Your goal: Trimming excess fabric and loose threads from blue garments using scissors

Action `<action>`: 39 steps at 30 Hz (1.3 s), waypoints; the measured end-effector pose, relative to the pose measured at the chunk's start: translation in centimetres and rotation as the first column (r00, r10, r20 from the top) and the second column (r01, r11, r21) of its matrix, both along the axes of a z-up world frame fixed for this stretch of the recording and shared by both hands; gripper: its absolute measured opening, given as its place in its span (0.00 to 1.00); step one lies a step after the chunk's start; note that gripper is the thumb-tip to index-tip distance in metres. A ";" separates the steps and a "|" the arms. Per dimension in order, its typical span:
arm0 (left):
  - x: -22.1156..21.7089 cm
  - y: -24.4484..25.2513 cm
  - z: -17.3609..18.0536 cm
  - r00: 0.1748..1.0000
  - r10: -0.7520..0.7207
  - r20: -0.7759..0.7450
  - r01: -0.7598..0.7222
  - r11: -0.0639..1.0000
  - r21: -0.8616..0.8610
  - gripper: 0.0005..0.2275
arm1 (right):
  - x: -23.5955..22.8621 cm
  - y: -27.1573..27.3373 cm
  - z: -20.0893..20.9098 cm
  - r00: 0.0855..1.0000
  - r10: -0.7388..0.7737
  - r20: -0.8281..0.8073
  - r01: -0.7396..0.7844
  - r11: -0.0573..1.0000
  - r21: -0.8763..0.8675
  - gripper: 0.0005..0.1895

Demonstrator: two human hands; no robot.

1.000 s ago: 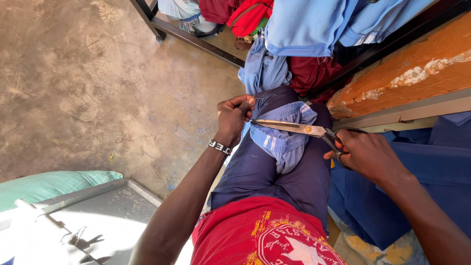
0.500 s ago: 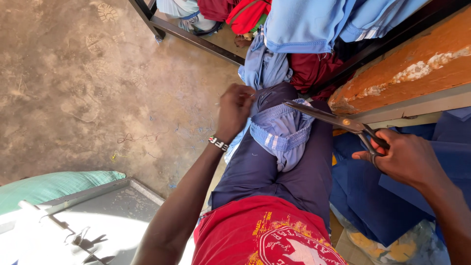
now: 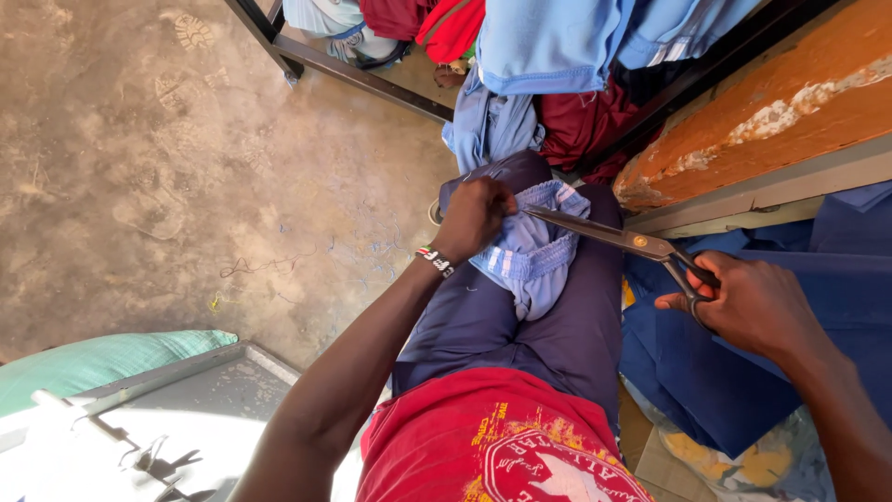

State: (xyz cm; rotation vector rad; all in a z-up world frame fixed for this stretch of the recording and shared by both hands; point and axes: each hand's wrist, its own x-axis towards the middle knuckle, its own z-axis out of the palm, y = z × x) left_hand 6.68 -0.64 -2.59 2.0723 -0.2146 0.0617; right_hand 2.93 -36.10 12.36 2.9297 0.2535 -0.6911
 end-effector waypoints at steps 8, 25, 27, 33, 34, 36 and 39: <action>-1.0 1.2 1.1 0.997 -0.050 0.059 0.053 0.997 -0.051 0.13 | 0.2 0.0 0.4 1.000 -0.014 -0.010 0.014 1.000 0.017 0.31; -0.6 1.2 0.9 0.979 -0.112 -0.172 0.112 0.994 -0.007 0.10 | 0.3 0.1 0.4 0.997 -0.005 -0.076 0.007 1.000 0.025 0.31; -0.5 1.3 0.8 0.972 -0.090 -0.218 0.078 0.995 -0.059 0.10 | 0.4 0.4 0.6 0.997 0.000 -0.080 0.003 0.999 0.045 0.31; -0.8 1.0 0.4 0.983 -0.046 -0.177 0.044 0.999 -0.017 0.11 | 1.3 2.5 1.0 0.988 0.007 -0.153 0.001 0.999 0.049 0.30; -0.9 1.0 0.6 0.983 -0.044 -0.177 0.042 0.999 -0.016 0.11 | 1.4 2.8 1.1 0.988 0.008 -0.153 0.000 0.999 0.050 0.30; -1.1 0.8 1.0 0.991 -0.040 -0.129 0.041 0.999 0.005 0.10 | 1.6 3.2 1.4 0.985 0.013 -0.173 0.000 0.997 0.079 0.31; -1.5 0.5 1.4 0.996 -0.037 -0.085 0.037 0.999 0.000 0.11 | 2.0 4.0 2.5 0.978 0.016 -0.207 -0.002 0.998 0.069 0.31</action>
